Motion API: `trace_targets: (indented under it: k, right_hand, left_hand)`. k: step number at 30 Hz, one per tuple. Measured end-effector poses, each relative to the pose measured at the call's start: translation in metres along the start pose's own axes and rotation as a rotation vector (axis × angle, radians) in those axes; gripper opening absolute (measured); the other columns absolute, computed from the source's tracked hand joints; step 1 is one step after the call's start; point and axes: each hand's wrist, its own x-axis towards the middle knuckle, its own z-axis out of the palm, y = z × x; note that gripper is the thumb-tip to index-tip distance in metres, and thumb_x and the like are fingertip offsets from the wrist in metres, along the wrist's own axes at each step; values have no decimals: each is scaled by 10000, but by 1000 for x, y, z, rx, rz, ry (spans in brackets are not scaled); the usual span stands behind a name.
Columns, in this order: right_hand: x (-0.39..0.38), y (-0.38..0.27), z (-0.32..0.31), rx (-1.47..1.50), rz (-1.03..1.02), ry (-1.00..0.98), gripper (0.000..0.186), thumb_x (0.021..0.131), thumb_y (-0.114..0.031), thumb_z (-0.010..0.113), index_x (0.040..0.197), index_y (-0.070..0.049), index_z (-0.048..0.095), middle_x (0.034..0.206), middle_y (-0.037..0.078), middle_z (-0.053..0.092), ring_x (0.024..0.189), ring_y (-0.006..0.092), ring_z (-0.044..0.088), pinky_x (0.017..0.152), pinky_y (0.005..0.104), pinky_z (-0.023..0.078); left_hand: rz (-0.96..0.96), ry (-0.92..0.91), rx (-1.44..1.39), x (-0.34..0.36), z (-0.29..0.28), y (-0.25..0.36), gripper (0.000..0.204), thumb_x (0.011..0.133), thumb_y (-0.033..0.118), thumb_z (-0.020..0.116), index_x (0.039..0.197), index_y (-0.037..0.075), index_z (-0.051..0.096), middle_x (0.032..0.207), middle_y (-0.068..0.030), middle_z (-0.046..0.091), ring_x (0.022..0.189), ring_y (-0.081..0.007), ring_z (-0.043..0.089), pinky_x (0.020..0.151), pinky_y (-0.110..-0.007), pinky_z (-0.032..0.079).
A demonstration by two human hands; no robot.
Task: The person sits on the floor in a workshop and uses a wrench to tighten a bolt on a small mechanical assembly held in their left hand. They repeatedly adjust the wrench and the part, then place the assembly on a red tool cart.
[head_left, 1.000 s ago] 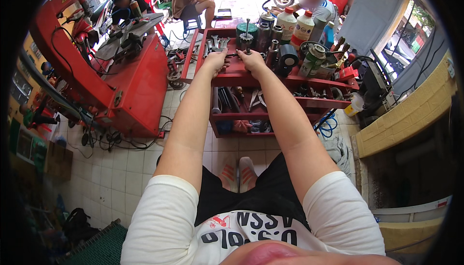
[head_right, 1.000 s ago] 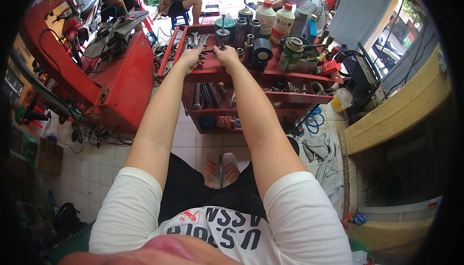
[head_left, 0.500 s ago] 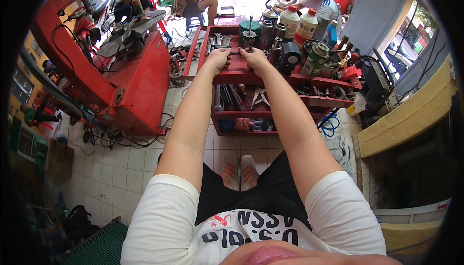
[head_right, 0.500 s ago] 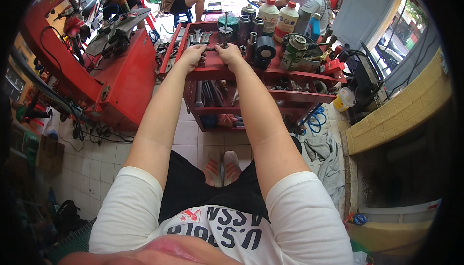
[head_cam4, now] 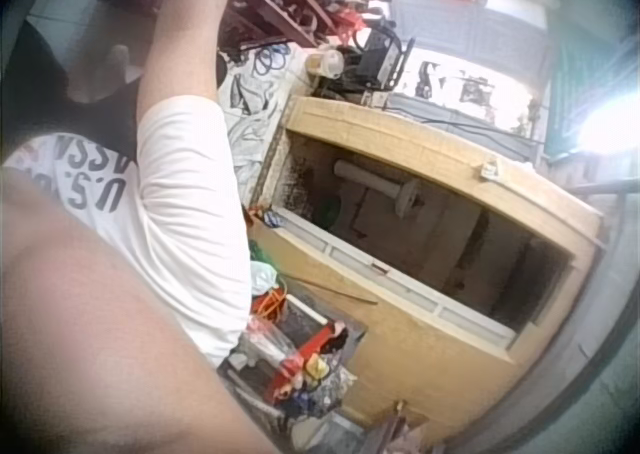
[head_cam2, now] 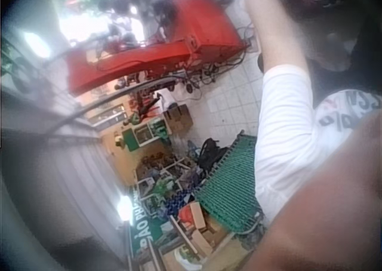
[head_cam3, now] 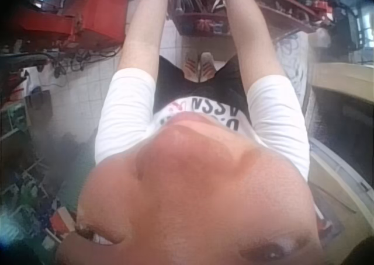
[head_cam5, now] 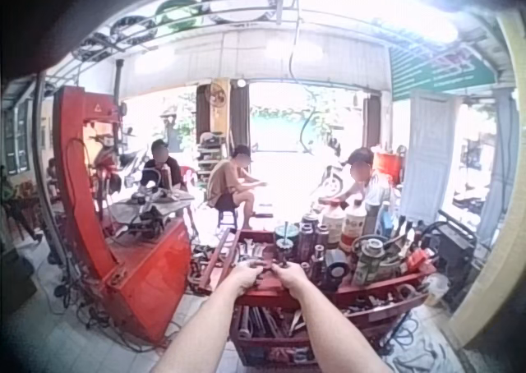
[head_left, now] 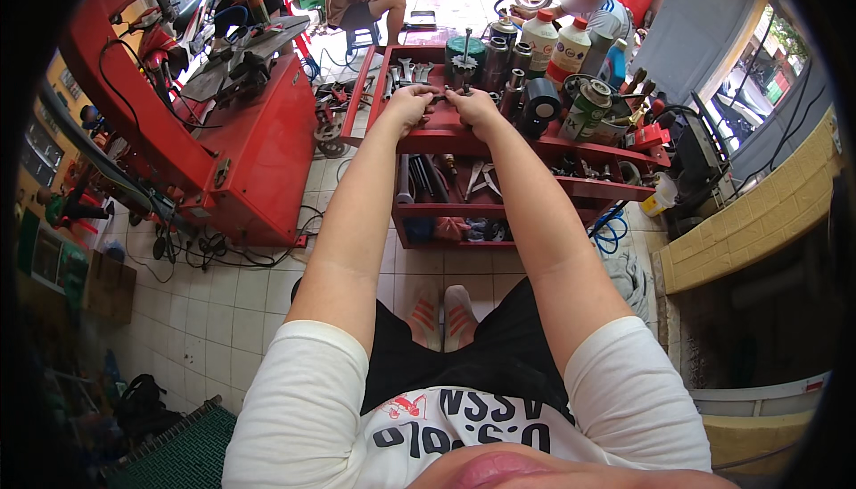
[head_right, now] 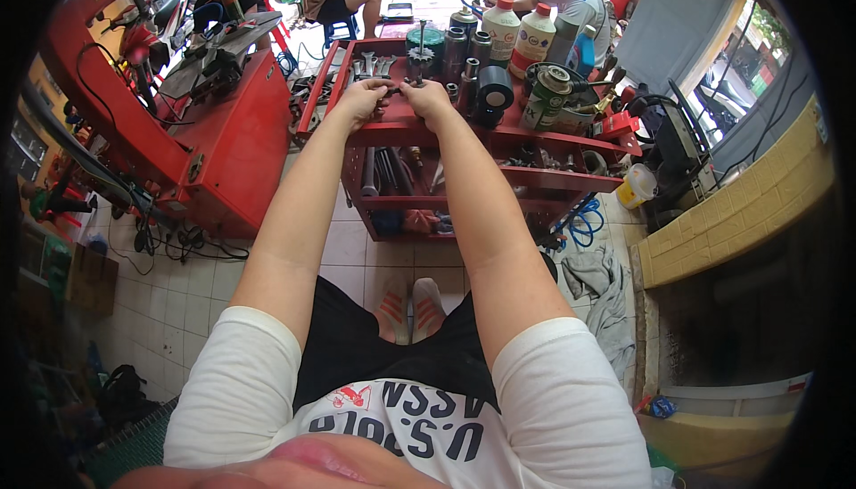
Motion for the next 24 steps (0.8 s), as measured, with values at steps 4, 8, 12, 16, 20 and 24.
trace_targets:
  k: [4, 8, 12, 16, 20, 24]
  right_hand:
    - [0, 3, -19, -12, 108, 29, 226, 920, -305, 712, 925, -93, 634, 665, -29, 514, 498, 89, 396, 449, 277, 313]
    - [-1, 4, -12, 28, -12, 18, 266, 911, -324, 721, 912, -72, 633, 669, -21, 511, 504, 93, 385, 457, 277, 309]
    - [-3, -4, -4, -14, 57, 29, 251, 905, -298, 709, 897, -48, 707, 717, 13, 620, 580, 118, 500, 530, 318, 401]
    - [3, 3, -18, -49, 105, 45, 227, 904, -274, 712, 920, -48, 711, 778, 32, 662, 647, 126, 545, 591, 320, 443]
    - [6, 13, -19, -63, -41, 104, 204, 914, -265, 710, 921, -65, 672, 726, 4, 598, 570, 104, 473, 511, 299, 372]
    - [6, 7, -6, -85, -52, 73, 200, 917, -262, 712, 940, -71, 657, 703, -7, 585, 531, 92, 457, 470, 288, 353]
  left_hand:
    - [-64, 77, -45, -23, 30, 27, 312, 995, 344, 579, 1161, 84, 625, 913, -31, 662, 676, -129, 616, 557, -265, 472]
    - [-184, 1, -53, -11, 16, 22, 284, 999, 284, 586, 1186, 74, 626, 1042, -52, 656, 781, -143, 635, 570, -262, 469]
    - [21, 12, 76, -4, 5, 3, 387, 1015, 433, 523, 1157, 88, 631, 958, -23, 636, 776, -121, 620, 580, -259, 490]
    - [5, 87, -54, -21, 26, 24, 338, 1022, 380, 524, 1148, 89, 639, 846, -1, 633, 689, -110, 604, 575, -246, 483]
    - [-168, 22, -61, -19, 29, 28, 297, 1019, 337, 543, 1155, 92, 642, 857, 10, 628, 700, -105, 601, 584, -247, 488]
    - [45, -19, 138, 8, 3, -4, 437, 991, 430, 570, 1286, 107, 585, 964, -50, 679, 726, -144, 632, 570, -305, 489]
